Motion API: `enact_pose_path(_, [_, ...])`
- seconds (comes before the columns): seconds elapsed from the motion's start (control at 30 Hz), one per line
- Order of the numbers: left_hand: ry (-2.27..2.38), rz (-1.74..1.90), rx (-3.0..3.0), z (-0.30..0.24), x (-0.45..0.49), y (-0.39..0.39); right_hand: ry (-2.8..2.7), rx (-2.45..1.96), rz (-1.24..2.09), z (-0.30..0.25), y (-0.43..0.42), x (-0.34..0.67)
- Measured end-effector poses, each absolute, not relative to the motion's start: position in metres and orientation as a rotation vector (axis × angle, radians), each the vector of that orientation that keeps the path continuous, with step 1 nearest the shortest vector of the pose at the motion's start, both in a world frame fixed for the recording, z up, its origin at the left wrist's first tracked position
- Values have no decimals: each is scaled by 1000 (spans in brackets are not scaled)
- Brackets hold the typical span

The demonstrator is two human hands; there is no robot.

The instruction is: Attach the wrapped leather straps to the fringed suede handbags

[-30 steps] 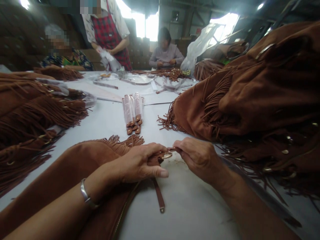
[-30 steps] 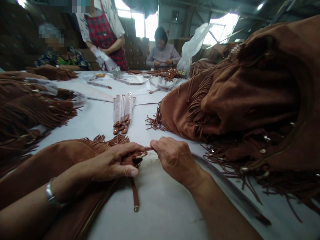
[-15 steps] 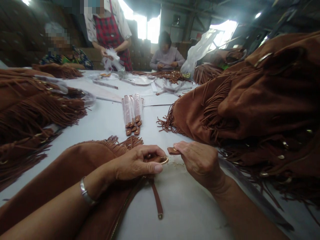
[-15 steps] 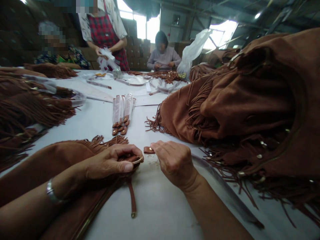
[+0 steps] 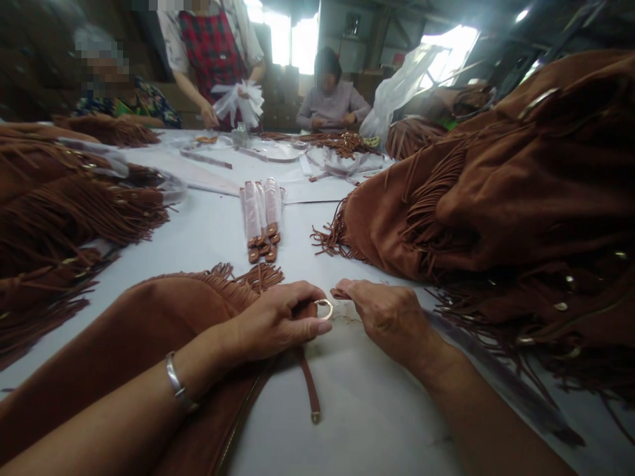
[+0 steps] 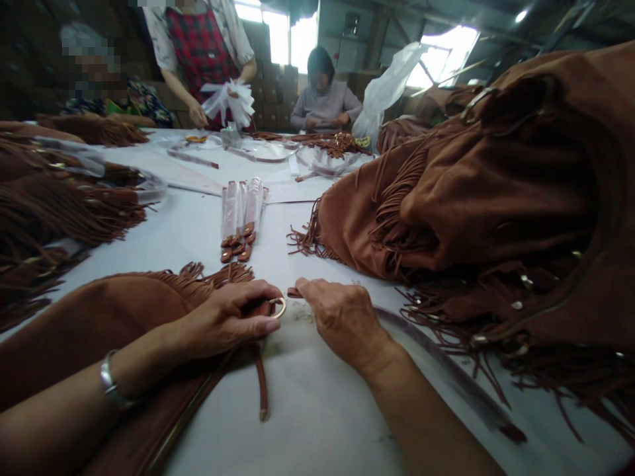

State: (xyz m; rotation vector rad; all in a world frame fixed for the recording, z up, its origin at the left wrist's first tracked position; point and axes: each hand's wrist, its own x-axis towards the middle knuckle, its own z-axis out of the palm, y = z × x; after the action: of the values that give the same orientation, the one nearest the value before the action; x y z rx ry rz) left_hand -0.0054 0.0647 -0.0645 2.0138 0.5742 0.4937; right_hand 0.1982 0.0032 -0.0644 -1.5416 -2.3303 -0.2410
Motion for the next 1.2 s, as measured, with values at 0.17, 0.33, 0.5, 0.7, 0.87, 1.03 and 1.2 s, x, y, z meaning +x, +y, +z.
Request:
enact_pose_path(0.17, [532, 517, 2169, -66, -5, 64, -2343, -1521, -377, -70, 6, 194])
enact_pose_path(0.33, [508, 560, 2209, -70, -6, 65, -2315, -1486, -485, -73, 7, 192])
enact_pose_path(0.5, [584, 597, 2139, -75, -5, 63, -2269, -1539, -546, -73, 8, 190])
enact_pose_path(0.7, [587, 621, 2130, -73, -5, 63, -2242, -1551, -634, -75, 7, 187])
enact_pose_path(0.87, [645, 611, 2193, -71, -4, 64, -2214, -1581, -684, -78, 5, 180])
enact_pose_path(1.03, [647, 616, 2219, -73, -2, 64, -2235, -1534, -592, -80, 6, 178])
enact_pose_path(1.2, [650, 611, 2184, -73, -3, 66, -2243, -1391, -413, -87, 11, 184])
